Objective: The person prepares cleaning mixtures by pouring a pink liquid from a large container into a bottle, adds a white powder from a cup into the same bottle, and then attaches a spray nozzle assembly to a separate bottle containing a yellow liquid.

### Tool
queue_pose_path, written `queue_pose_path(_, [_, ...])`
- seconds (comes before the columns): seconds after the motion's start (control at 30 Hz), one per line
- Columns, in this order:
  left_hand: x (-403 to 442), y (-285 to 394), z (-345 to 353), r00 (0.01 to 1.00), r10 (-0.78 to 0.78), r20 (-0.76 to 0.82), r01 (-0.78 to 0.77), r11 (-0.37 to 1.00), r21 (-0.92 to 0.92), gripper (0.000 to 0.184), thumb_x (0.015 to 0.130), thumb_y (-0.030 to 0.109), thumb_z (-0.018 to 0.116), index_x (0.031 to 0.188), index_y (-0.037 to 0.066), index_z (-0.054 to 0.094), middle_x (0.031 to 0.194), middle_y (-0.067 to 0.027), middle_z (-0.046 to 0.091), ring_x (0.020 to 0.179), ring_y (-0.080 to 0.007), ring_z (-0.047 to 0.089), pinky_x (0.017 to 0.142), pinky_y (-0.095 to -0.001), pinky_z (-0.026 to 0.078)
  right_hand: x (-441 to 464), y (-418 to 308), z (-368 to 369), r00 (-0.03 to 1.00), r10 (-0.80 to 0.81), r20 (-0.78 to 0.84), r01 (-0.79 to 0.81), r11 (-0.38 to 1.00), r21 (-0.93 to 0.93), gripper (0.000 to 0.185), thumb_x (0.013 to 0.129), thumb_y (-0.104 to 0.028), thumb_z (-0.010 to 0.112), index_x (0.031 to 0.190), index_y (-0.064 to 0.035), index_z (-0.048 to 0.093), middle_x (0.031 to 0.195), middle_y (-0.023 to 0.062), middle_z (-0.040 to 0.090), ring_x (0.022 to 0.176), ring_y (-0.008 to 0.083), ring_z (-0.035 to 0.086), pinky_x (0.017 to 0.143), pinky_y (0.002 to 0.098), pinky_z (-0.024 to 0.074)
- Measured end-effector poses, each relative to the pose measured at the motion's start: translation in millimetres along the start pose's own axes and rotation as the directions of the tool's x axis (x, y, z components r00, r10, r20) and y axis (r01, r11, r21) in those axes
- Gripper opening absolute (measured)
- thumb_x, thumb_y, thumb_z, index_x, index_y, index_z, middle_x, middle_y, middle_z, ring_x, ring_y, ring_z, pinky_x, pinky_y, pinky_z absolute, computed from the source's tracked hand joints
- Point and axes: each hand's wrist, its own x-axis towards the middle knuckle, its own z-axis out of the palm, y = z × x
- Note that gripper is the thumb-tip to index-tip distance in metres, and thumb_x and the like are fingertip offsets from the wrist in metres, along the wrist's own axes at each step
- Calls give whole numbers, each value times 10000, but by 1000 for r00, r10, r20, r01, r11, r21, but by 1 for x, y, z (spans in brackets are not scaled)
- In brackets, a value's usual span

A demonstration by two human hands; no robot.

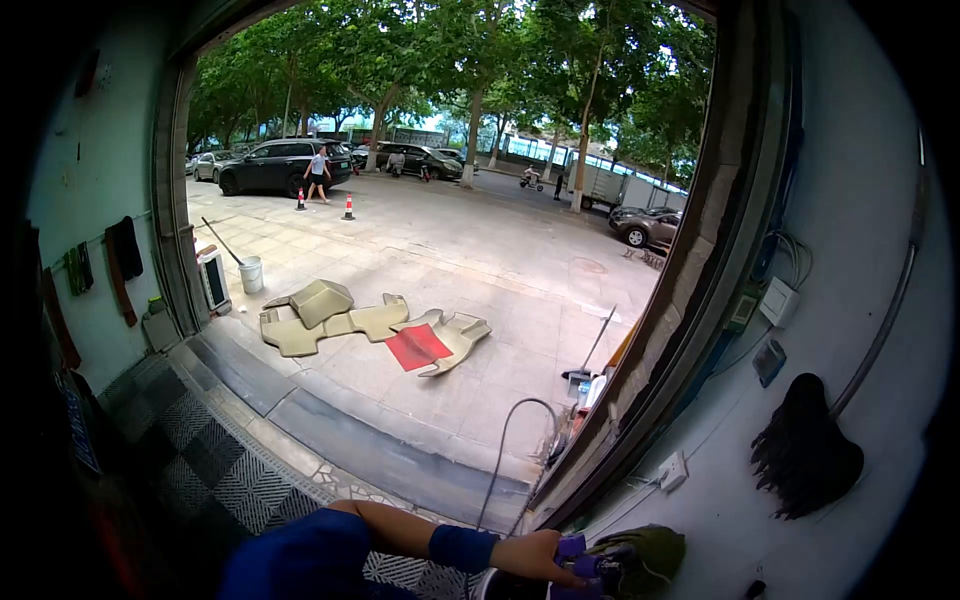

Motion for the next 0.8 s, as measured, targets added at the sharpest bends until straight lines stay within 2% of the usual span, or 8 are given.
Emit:
queue_pose_path(0.07, [1,-10,3,999,-29,14,30,994,-104,424,772,421,784,779,6,697,638,-61,633,569,-117,581,524,-305,412,1,1,-3,1000,-19,-16,18,1000,-15,735,853,-394,645,1409,-17,347,1360,171,428,1194,301,482,908,441,491])
queue_pose_path(0.23, [-3,0,0,998,-61,-23,61,998,30,433,749,430,796,772,7,705,629,-53,639,548,-135,590,533,-294,437,-1,-1,-13,998,-59,-38,57,997,-53,743,848,-386,654,1414,-19,341,1373,169,418,1207,300,471,917,442,486])
queue_pose_path(0.33, [-4,-2,8,986,124,-114,-124,992,1,426,725,444,801,789,32,711,652,-64,657,568,-164,615,556,-319,466,-5,-5,-17,997,-70,-35,66,994,-86,748,846,-381,660,1416,-21,337,1381,168,412,1215,299,465,923,444,482])
queue_pose_path(0.37, [-6,1,8,987,112,-115,-115,993,-21,426,725,444,801,789,32,711,652,-64,657,568,-164,615,556,-319,466,-5,-7,-19,997,-64,-38,60,994,-95,750,845,-379,662,1417,-21,336,1384,168,410,1218,299,463,925,444,481])
queue_pose_path(0.43, [-9,9,5,991,105,-86,-89,981,174,449,707,476,798,789,42,711,656,-87,661,580,-202,632,562,-335,476,-7,-6,-24,997,-70,-42,65,992,-108,754,843,-376,666,1419,-22,333,1389,167,406,1223,298,459,928,445,479])
queue_pose_path(0.53, [-11,10,3,978,194,-73,-181,970,160,480,689,504,798,760,39,702,639,-107,652,573,-234,635,547,-356,473,-11,-8,-30,995,-87,-45,80,988,-132,759,840,-371,671,1422,-24,330,1397,166,400,1231,297,453,934,446,476])
queue_pose_path(0.67, [-16,19,2,986,165,-34,-156,970,185,513,689,518,797,699,20,677,587,-109,624,512,-236,595,506,-361,452,-20,-11,-41,991,-124,-54,113,979,-170,767,836,-364,679,1426,-26,325,1408,164,392,1242,296,445,941,447,472])
queue_pose_path(0.8, [-7,16,8,985,156,-76,-158,987,-25,468,704,464,816,708,15,683,550,-57,608,472,-166,576,459,-312,430,-35,-12,-51,972,-232,-36,217,945,-246,775,832,-357,687,1430,-28,320,1418,163,384,1252,295,437,948,449,467])
